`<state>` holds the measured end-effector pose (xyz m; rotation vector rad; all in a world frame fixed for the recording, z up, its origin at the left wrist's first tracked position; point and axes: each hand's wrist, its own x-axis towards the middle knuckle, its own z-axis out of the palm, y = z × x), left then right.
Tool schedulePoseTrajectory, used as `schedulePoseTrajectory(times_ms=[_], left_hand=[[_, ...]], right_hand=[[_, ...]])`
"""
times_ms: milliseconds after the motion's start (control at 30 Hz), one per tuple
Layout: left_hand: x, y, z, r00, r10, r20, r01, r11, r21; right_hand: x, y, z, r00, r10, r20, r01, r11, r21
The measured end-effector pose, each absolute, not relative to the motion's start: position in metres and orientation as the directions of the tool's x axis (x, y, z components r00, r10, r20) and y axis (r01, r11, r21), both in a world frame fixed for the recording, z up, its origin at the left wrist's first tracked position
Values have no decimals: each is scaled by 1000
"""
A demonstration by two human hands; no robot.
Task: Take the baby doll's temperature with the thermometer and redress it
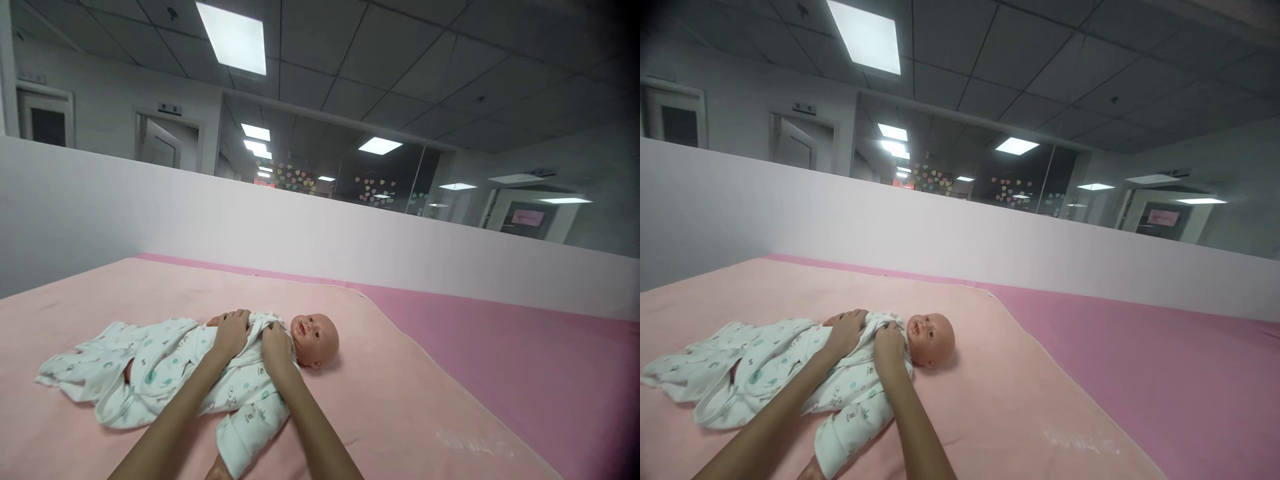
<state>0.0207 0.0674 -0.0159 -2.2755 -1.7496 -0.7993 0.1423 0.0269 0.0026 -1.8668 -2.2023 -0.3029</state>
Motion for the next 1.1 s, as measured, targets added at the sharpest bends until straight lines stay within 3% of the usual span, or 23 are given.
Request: schedulePoseTrajectory(times_ms=[167, 267, 400, 467, 533, 600, 767, 900, 1100], left_hand=[[16, 49, -17, 189, 831, 523, 892, -368, 262], [16, 49, -19, 191, 850, 491, 897, -354, 265], [17, 53, -20, 194, 868, 456, 890, -352, 291], [18, 53, -20, 191, 866, 462, 885, -356, 301], [18, 53, -20, 181, 862, 473, 880, -357, 313], [17, 52, -20, 175, 856, 486, 875, -362, 322], [16, 51, -20, 193, 832, 520, 859, -399, 321], [15, 49, -19, 200, 826, 527, 863, -404, 304], [14, 47, -18, 200, 829, 523, 862, -403, 309]], right_hand=[[156, 15, 4, -144, 917, 373, 974, 197, -109], [184, 11, 16, -141, 851, 505, 922, 298, -245], [239, 26, 33, 123, 699, 704, 866, 270, -420], [265, 41, 31, 189, 753, 631, 772, 283, -569], [283, 57, 21, 168, 874, 456, 477, 333, -814], [296, 67, 9, 146, 910, 387, 244, 346, -906], [308, 66, 0, 185, 907, 378, 57, 374, -926], [308, 55, 6, 113, 896, 429, 112, 418, -902], [304, 43, 12, 24, 922, 385, 150, 378, -914]])
